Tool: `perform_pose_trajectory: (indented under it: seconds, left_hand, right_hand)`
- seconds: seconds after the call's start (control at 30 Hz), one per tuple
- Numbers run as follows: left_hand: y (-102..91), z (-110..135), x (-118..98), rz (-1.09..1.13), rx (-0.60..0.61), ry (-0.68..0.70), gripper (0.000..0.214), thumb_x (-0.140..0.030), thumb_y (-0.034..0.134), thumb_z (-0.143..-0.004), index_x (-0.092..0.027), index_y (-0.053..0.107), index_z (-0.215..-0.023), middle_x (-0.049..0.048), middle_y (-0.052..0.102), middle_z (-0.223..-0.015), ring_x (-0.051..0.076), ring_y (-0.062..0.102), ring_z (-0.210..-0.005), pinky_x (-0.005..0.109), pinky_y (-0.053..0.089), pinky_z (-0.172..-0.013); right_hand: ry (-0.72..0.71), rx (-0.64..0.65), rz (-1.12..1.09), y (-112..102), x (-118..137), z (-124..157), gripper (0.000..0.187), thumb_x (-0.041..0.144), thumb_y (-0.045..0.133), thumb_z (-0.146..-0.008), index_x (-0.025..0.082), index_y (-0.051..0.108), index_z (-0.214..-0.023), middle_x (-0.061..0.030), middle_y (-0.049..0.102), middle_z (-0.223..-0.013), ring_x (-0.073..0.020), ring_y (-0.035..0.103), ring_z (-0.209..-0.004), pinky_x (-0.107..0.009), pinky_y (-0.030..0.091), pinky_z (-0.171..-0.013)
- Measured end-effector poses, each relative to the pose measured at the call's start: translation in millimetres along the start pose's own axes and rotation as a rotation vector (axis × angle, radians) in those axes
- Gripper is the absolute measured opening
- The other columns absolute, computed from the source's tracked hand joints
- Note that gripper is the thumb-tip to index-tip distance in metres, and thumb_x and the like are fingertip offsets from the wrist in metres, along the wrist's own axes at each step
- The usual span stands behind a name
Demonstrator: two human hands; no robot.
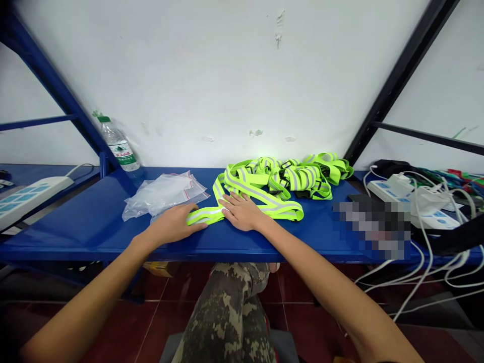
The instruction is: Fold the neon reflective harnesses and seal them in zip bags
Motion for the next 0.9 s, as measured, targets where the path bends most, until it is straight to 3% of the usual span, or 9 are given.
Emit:
perform_pose_trajectory:
  seconds: [0.07,0.13,0.23,0.33,0.43,0.57,0.73,0.9]
  left_hand:
    - [-5.2,-1.0,6.2,0.222,0.038,0.045,0.066,-0.037,0.07,-0.074,-0.019,0.05,-0.134,0.0107,0.065,-0.11,0.029,0.064,-0.096,0.04,0.051,-0.083]
    - [-16.7,-3.1,8.4,0.494,-0.008,0.082,0.079,-0.029,0.073,-0.068,-0.022,0.043,-0.141,0.0074,0.063,-0.112,0.024,0.064,-0.096,0.036,0.052,-0.083]
    - [-32.5,-10.3,17.4,0.909,-0.209,0.002,0.082,-0.034,0.079,-0.062,-0.019,0.046,-0.136,0.0092,0.061,-0.116,0.023,0.064,-0.099,0.036,0.055,-0.081]
    - [-36.3,-20.1,18.1,1.124,-0.439,-0.115,0.083,-0.035,0.086,-0.055,-0.016,0.05,-0.128,0.0121,0.062,-0.118,0.023,0.065,-0.101,0.038,0.055,-0.085]
    - [-30.7,-39.7,-5.6,1.216,-0.514,-0.071,0.078,-0.031,0.084,-0.058,-0.015,0.05,-0.126,0.0134,0.065,-0.118,0.022,0.065,-0.104,0.04,0.053,-0.093]
    - [-10.0,-71.7,-36.0,1.272,-0.465,0.001,0.077,-0.026,0.083,-0.06,-0.012,0.049,-0.128,0.0153,0.066,-0.117,0.023,0.066,-0.106,0.038,0.053,-0.094]
    - [8.6,-92.7,-50.2,1.082,-0.394,0.015,0.07,-0.036,0.083,-0.065,-0.011,0.057,-0.125,0.0108,0.07,-0.098,0.023,0.067,-0.094,0.035,0.053,-0.086]
    - [4.0,-84.6,-53.0,0.833,-0.428,-0.031,0.063,-0.056,0.07,-0.077,-0.013,0.063,-0.122,0.0013,0.06,-0.071,0.016,0.057,-0.065,0.027,0.045,-0.062]
  right_hand:
    - [-0.002,-0.009,0.0,-0.3,0.2,0.4,0.059,0.047,0.019,-0.104,0.021,0.033,-0.155,-0.0058,0.029,-0.161,-0.0299,0.019,-0.151,-0.055,0.017,-0.121]
    - [-0.006,-0.015,0.0,-0.6,1.1,0.8,0.059,0.046,0.018,-0.104,0.02,0.032,-0.155,-0.006,0.028,-0.161,-0.0303,0.018,-0.151,-0.055,0.017,-0.121]
    - [-0.009,-0.025,-0.009,-1.0,2.7,0.9,0.059,0.044,0.016,-0.104,0.018,0.036,-0.153,-0.0061,0.029,-0.161,-0.031,0.019,-0.151,-0.056,0.019,-0.12]
    - [-0.027,-0.071,-0.017,-3.9,4.5,1.2,0.055,0.04,0.018,-0.105,0.018,0.043,-0.149,-0.0073,0.032,-0.16,-0.0308,0.023,-0.15,-0.056,0.023,-0.118]
    - [-0.065,-0.177,-0.012,-12.8,7.4,3.9,0.049,0.038,0.027,-0.104,0.017,0.06,-0.134,-0.0139,0.045,-0.151,-0.0308,0.034,-0.143,-0.053,0.032,-0.114]
    - [-0.06,-0.32,0.061,-25.8,7.8,10.4,0.041,0.037,0.041,-0.1,0.016,0.077,-0.099,-0.0189,0.059,-0.123,-0.0319,0.05,-0.121,-0.049,0.042,-0.101]
    - [-0.035,-0.287,0.138,-24.3,9.5,10.5,0.041,0.037,0.041,-0.101,0.016,0.076,-0.1,-0.0143,0.068,-0.096,-0.0269,0.06,-0.098,-0.041,0.045,-0.086]
    - [-0.049,-0.278,0.117,-28.7,13.0,15.4,0.035,0.03,0.044,-0.099,0.013,0.075,-0.096,-0.0136,0.07,-0.095,-0.0246,0.062,-0.09,-0.038,0.046,-0.082]
Point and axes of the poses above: each hand's wrist, its own z-axis away from the middle knuckle, its own y-axis out of the palm, x = y × z, the point moved 10 cm from there along -z, towards the middle knuckle
